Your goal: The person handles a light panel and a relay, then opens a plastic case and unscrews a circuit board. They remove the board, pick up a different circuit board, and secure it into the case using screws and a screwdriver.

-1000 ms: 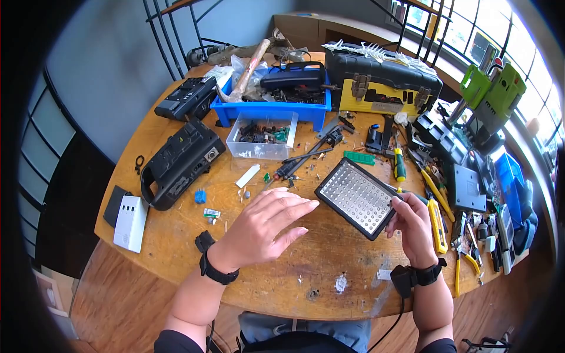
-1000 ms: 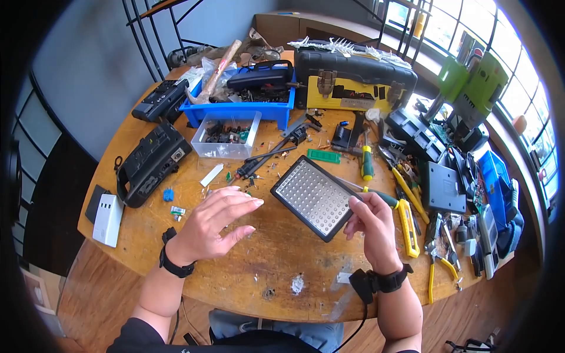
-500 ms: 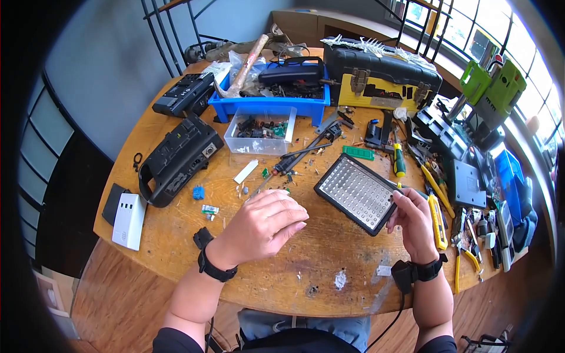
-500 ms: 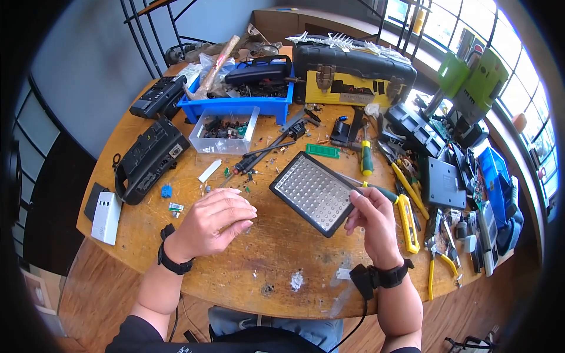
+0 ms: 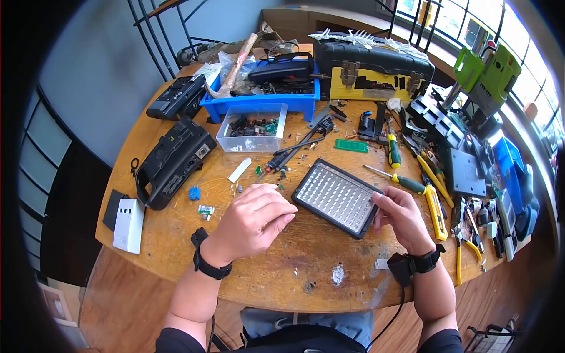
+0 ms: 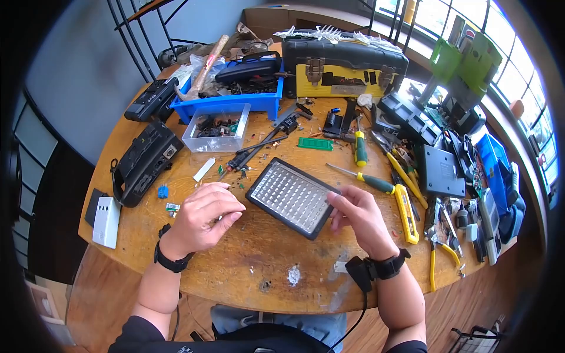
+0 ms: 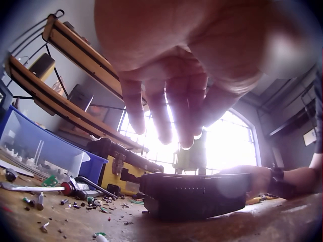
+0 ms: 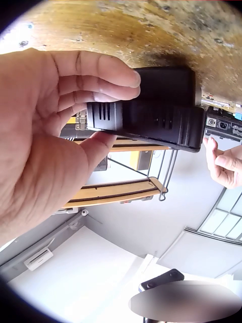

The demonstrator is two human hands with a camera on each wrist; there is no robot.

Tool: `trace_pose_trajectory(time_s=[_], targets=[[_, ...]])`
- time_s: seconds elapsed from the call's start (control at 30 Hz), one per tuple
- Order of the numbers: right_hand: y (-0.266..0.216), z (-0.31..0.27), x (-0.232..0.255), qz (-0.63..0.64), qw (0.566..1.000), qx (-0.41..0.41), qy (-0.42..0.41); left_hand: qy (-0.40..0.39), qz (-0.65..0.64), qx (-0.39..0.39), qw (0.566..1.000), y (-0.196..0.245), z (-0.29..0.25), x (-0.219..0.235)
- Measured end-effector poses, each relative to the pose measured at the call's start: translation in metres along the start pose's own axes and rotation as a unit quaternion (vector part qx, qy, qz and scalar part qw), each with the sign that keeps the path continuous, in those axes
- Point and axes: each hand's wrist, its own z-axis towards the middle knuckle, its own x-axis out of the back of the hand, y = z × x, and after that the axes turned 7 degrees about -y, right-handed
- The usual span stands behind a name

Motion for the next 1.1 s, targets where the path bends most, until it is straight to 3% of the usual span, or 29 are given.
trace_pose_trajectory(time_s=[0.2, 0.27, 0.4, 0.57, 0.77, 0.93, 1.1], targets=[[0.004, 0.002, 0.001, -0.075, 0.996, -0.027, -0.029, 0.023, 0.002, 0.021, 1.000, 0.005, 0.005, 0.013], [0.000, 0.000, 0.000, -0.090, 0.996, -0.019, -0.018, 0.054, 0.022, 0.060, 0.997, 0.007, 0.007, 0.017], [-0.002, 0.002, 0.008, -0.123, 0.992, 0.019, 0.033, 0.029, 0.022, 0.127, 0.991, 0.013, 0.023, 0.030], [-0.006, 0.005, 0.018, -0.031, 0.995, 0.073, 0.056, -0.077, 0.094, 0.140, 0.983, -0.014, 0.078, 0.023], [-0.003, 0.009, 0.021, 0.031, 0.994, 0.101, 0.031, -0.207, 0.132, 0.188, 0.951, -0.082, 0.165, -0.031], [0.001, 0.017, 0.030, 0.068, 0.990, 0.115, 0.047, -0.306, 0.237, 0.212, 0.898, -0.105, 0.201, -0.072], [0.011, 0.027, 0.038, 0.068, 0.981, 0.151, 0.102, -0.295, 0.232, 0.213, 0.902, -0.114, 0.201, -0.082]])
